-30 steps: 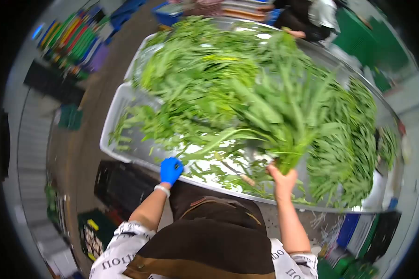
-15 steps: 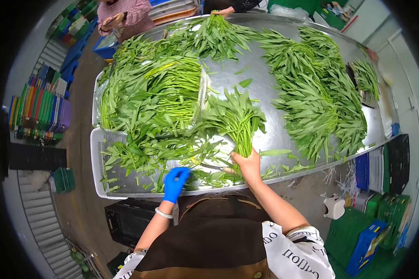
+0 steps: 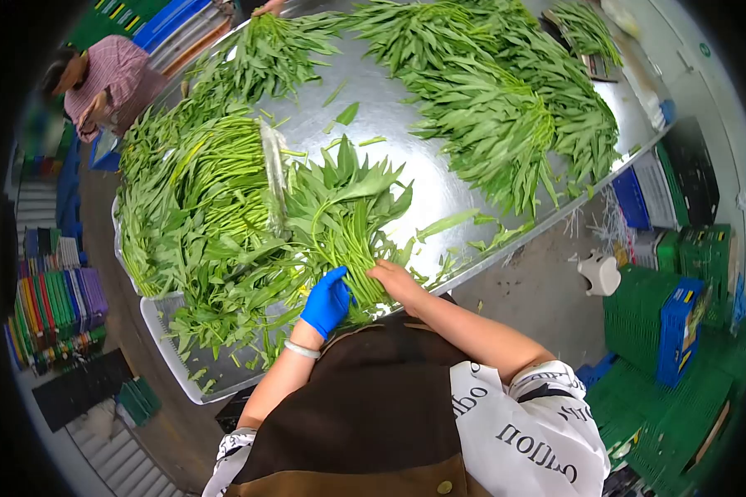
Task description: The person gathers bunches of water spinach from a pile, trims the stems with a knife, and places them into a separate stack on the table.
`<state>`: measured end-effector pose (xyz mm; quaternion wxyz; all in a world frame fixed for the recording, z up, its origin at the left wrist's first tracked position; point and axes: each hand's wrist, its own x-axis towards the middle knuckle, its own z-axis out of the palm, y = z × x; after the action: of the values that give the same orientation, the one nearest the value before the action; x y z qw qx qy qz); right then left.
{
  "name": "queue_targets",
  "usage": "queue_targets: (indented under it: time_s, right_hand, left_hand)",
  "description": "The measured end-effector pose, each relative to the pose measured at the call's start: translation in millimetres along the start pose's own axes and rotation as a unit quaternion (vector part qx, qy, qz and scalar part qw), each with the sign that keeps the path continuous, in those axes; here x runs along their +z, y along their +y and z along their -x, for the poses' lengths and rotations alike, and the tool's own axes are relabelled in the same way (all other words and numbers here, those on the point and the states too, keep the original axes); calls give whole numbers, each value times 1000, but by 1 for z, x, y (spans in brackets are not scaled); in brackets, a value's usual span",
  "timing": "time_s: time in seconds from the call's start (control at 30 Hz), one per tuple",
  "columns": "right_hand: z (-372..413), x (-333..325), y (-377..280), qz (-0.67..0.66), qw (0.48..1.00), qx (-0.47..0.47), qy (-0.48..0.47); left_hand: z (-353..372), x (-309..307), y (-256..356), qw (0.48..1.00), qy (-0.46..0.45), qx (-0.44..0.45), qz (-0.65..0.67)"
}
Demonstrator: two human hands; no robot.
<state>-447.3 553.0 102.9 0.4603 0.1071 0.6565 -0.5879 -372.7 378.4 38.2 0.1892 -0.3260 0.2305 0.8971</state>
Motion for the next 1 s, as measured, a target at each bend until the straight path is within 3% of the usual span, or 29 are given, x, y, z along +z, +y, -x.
queue_targets:
  time_s: [0.13, 0.2, 0.27, 0.33, 0.4, 0.47, 0.57, 0.7, 0.8, 0.9, 0.97, 1.0]
  right_hand:
    - [-5, -7, -5, 133, 989, -58, 17]
    - [-7, -6, -5, 219, 972, -82, 5]
    - [-29, -13, 18, 292, 945, -145, -17]
    - [-30, -24, 9, 344, 921, -173, -55]
    - [-17, -35, -16, 252, 953, -162, -47]
    - [-15, -40, -14, 204, 964, -164, -38]
    - [-21, -48, -19, -55, 997, -45, -38]
    - [-25, -42, -24, 7, 983, 12, -183]
    - [-1, -40, -77, 88, 992, -75, -52]
    - [43, -67, -126, -80, 967, -224, -93]
    - [37, -81, -130, -155, 912, -338, -172]
    - [23, -80, -127, -130, 943, -271, -140]
  left_hand:
    - [11, 38, 18, 999, 20, -28, 33]
    - [-12, -5, 3, 997, 41, -9, -70]
    - [-15, -5, 0, 992, 48, -10, -119]
    - [-8, -2, 3, 910, 4, 136, -391]
    - [2, 29, 15, 995, 11, 16, -94]
    - [12, 41, 27, 997, -5, 2, -77]
    - [11, 43, 29, 997, -4, -23, -69]
    - [6, 59, 13, 988, 27, 3, -152]
    - [7, 75, 17, 962, 70, 32, -260]
    - [15, 75, 39, 955, 46, 76, -281]
    - [7, 64, 47, 979, 17, 67, -192]
    - [1, 62, 50, 989, 2, 56, -137]
